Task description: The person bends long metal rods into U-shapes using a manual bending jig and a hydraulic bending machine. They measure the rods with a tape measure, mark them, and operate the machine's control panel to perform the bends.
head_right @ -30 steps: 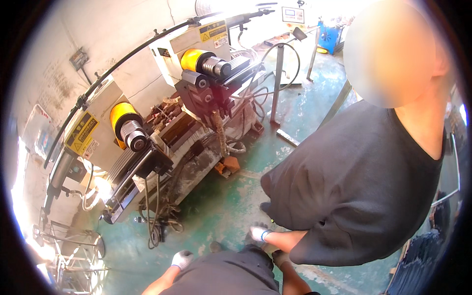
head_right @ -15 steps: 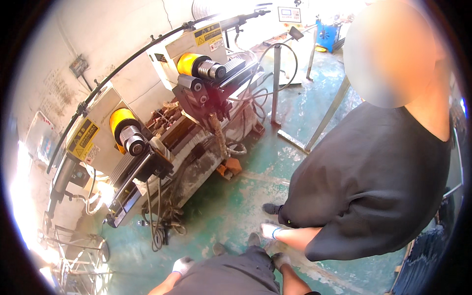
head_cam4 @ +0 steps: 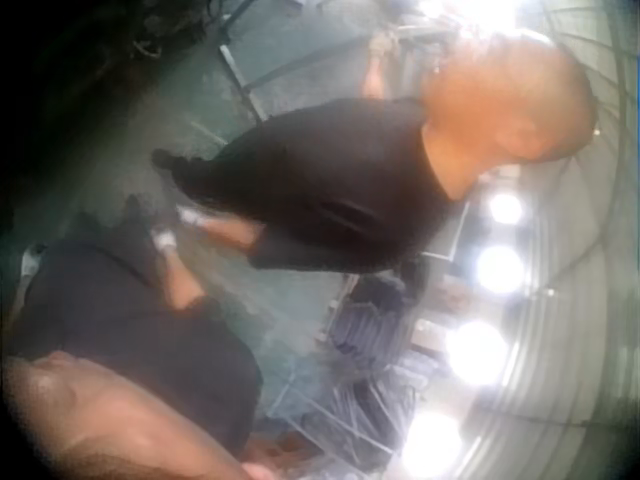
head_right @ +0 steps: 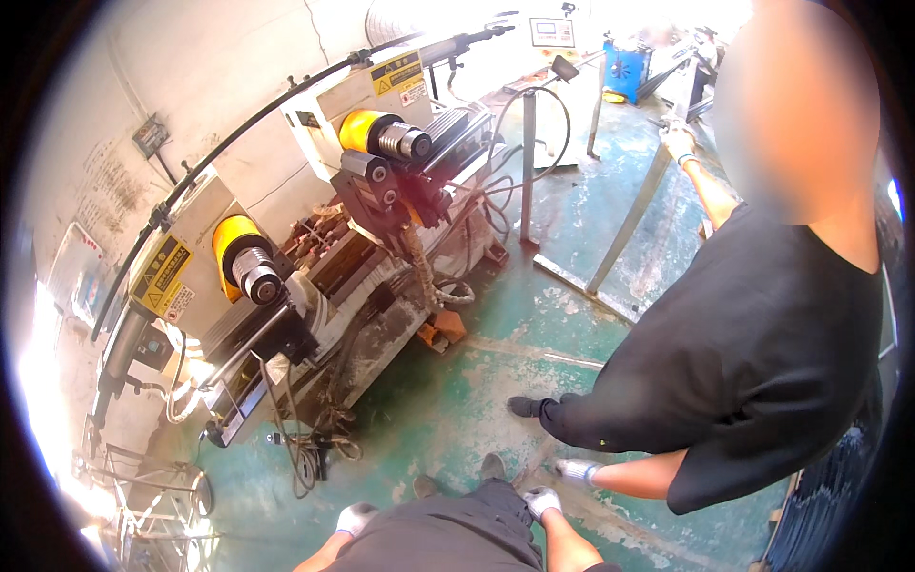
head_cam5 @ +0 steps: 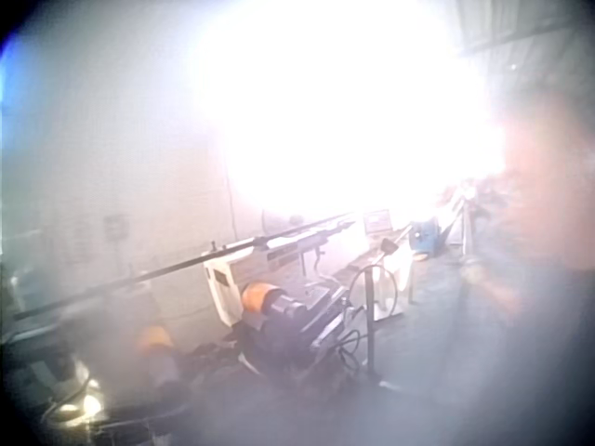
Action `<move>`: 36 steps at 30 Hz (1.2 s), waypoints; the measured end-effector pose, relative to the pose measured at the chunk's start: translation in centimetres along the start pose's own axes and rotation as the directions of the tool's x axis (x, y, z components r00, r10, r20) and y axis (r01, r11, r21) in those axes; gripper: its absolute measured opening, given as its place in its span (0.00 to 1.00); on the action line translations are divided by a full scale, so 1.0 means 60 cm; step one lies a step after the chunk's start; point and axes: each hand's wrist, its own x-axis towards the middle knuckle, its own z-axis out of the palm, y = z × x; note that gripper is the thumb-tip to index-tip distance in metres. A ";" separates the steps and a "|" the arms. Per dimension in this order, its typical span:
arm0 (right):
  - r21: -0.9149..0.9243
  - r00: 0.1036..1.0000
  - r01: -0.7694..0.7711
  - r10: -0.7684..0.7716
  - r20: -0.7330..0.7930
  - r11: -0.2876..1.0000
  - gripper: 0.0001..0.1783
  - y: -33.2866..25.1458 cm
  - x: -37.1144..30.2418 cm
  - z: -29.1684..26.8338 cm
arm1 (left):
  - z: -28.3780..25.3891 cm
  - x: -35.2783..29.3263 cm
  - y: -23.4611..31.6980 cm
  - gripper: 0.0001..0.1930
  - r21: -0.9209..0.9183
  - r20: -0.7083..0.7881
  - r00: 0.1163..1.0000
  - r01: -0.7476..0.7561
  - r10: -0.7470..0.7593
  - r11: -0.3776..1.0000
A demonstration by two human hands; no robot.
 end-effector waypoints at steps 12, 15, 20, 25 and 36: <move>0.186 0.660 0.736 -0.751 0.018 0.651 0.46 -0.534 -0.185 -0.233 | 0.004 -0.011 0.014 0.20 0.009 -0.040 0.999 -0.019 0.019 1.000; 0.265 0.565 0.811 -0.816 -0.123 0.522 0.47 -0.694 -0.219 -0.300 | -0.001 -0.020 0.020 0.20 0.016 -0.063 0.998 -0.019 0.020 1.000; 0.323 0.498 0.849 -0.836 -0.231 0.418 0.45 -0.761 -0.184 -0.306 | 0.038 -0.042 0.038 0.19 -0.105 -0.149 0.989 -0.016 0.000 0.994; 0.388 0.655 0.688 -0.755 0.032 0.613 0.42 -0.667 -0.158 -0.223 | 0.140 -0.078 -0.005 0.15 -0.400 -0.040 0.984 0.145 -0.175 0.905; -0.345 0.939 0.326 -0.260 0.225 0.880 0.25 -0.130 -0.029 -0.064 | 0.121 -0.079 -0.044 0.17 -0.183 -0.073 0.995 0.054 -0.068 0.982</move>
